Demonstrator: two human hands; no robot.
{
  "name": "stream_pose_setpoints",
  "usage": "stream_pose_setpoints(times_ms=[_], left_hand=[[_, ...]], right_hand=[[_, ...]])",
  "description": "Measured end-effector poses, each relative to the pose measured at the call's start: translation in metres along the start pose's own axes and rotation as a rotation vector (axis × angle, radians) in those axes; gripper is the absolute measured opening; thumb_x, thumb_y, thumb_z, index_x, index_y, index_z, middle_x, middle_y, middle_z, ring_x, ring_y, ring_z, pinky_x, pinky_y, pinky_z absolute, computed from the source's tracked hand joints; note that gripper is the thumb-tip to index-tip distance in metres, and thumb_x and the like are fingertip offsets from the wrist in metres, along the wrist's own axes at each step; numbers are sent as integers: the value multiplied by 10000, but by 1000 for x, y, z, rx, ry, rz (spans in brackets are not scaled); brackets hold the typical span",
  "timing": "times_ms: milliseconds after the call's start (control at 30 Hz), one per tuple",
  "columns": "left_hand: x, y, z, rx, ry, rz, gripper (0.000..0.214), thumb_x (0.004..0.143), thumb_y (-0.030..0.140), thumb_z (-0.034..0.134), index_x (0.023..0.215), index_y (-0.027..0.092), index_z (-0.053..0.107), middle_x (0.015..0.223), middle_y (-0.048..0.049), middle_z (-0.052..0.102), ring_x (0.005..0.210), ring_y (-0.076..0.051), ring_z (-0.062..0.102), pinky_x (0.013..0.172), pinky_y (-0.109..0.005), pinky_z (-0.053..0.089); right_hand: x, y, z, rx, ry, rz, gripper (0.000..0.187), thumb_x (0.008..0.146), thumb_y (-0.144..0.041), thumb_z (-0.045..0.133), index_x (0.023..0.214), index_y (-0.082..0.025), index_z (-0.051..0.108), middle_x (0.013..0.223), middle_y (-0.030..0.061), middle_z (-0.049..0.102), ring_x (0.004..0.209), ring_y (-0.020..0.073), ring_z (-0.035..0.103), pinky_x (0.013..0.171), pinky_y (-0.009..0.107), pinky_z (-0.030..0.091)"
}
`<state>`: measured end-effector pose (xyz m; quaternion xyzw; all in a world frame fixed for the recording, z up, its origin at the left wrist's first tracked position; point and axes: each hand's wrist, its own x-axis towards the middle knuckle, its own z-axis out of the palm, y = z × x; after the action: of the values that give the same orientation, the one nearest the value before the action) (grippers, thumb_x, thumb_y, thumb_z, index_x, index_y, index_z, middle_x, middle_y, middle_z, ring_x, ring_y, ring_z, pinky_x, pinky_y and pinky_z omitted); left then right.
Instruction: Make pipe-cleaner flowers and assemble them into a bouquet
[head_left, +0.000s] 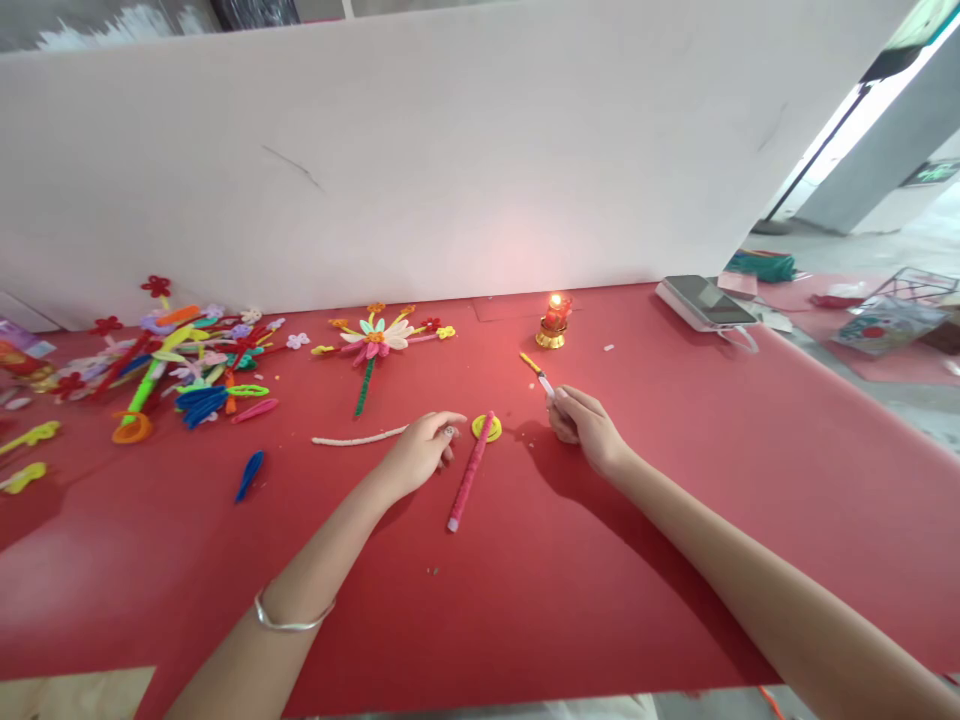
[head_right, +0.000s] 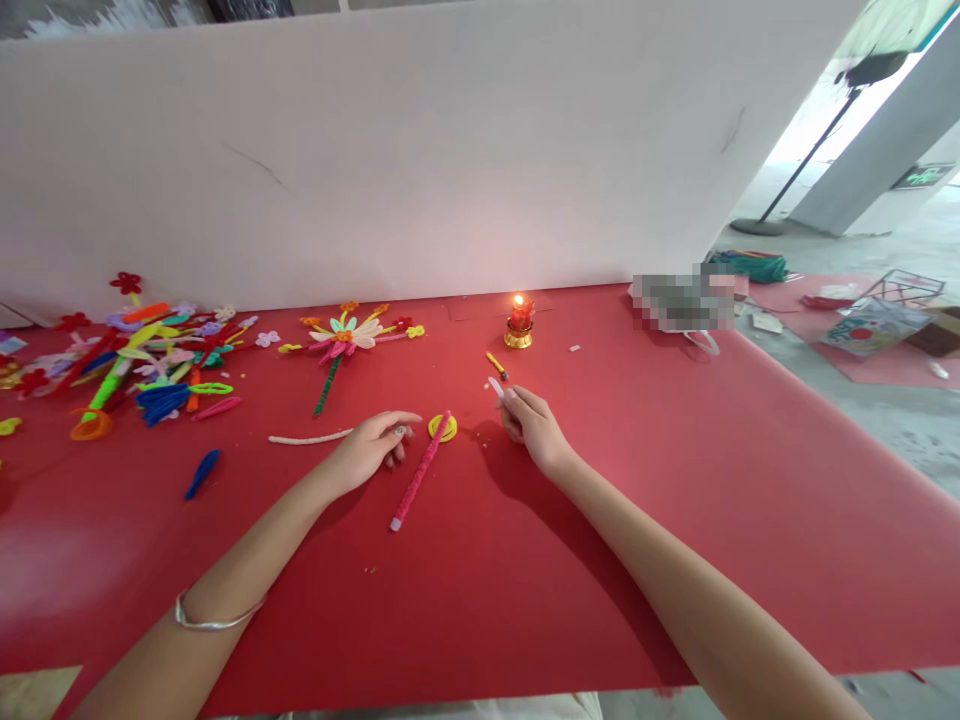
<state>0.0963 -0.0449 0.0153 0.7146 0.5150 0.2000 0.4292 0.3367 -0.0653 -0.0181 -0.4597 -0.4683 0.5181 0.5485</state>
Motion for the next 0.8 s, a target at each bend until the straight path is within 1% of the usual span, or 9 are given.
stream_pose_setpoints(times_ms=[133, 200, 267, 367, 433, 500, 567, 667, 800], left_hand=[[-4, 5, 2, 350, 209, 184, 257, 856, 206, 414, 1065, 189, 564, 1023, -70, 575, 854, -177, 585, 757, -322, 473], [-8, 9, 5, 470, 238, 264, 247, 860, 211, 432, 1065, 194, 568, 1015, -68, 580, 912, -196, 575, 784, -337, 462], [-11, 12, 8, 474, 224, 299, 224, 864, 222, 443, 1039, 199, 580, 968, -55, 590, 892, -191, 580, 767, -329, 466], [-12, 14, 11, 311, 219, 316, 183, 859, 254, 475, 988, 205, 596, 958, -43, 599, 854, -166, 583, 741, -305, 476], [-12, 15, 12, 118, 184, 286, 248, 834, 283, 527, 1069, 214, 568, 1075, -60, 586, 852, -154, 587, 716, -292, 489], [-13, 16, 12, -112, 61, 223, 472, 789, 309, 599, 1237, 244, 465, 1223, -93, 532, 897, -163, 593, 704, -293, 507], [-15, 18, 14, -321, -112, 165, 639, 744, 318, 657, 1321, 267, 389, 1277, -115, 511, 972, -191, 587, 721, -307, 518], [-17, 21, 18, -484, -270, 103, 481, 739, 331, 663, 1193, 208, 563, 1122, -116, 629, 990, -217, 597, 775, -334, 508], [-17, 23, 20, -562, -275, 26, 350, 744, 352, 658, 1028, 146, 666, 881, -96, 706, 802, -185, 649, 767, -344, 508]], right_hand=[[0, -1, 0, -51, 30, -16, 294, 812, -464, 491, 700, -192, 481, 461, -72, 323, 410, 70, 253, 428, 241, 175], [0, -3, 0, -79, 33, -15, 296, 808, -467, 492, 708, -189, 492, 468, -71, 328, 416, 71, 260, 433, 242, 177], [-1, -5, 0, -118, 14, -9, 304, 809, -469, 490, 702, -185, 500, 475, -67, 334, 424, 72, 272, 439, 244, 177], [-6, -11, 5, -185, -78, 7, 322, 830, -461, 468, 682, -178, 505, 472, -63, 340, 436, 72, 272, 450, 246, 182], [-12, -16, 11, -204, -161, 29, 336, 843, -459, 453, 673, -174, 502, 471, -61, 347, 441, 72, 267, 454, 248, 185], [-19, -21, 19, -195, -241, 61, 346, 846, -463, 450, 667, -172, 499, 475, -58, 356, 446, 72, 271, 457, 249, 189], [-25, -25, 26, -175, -311, 90, 356, 843, -475, 453, 660, -172, 495, 482, -57, 357, 448, 73, 276, 458, 249, 197], [-31, -28, 32, -172, -363, 101, 375, 839, -497, 451, 652, -174, 488, 493, -52, 369, 455, 76, 286, 464, 249, 214], [-31, -28, 32, -211, -332, 95, 334, 833, -482, 484, 702, -175, 505, 516, -51, 393, 479, 80, 312, 478, 244, 237]])
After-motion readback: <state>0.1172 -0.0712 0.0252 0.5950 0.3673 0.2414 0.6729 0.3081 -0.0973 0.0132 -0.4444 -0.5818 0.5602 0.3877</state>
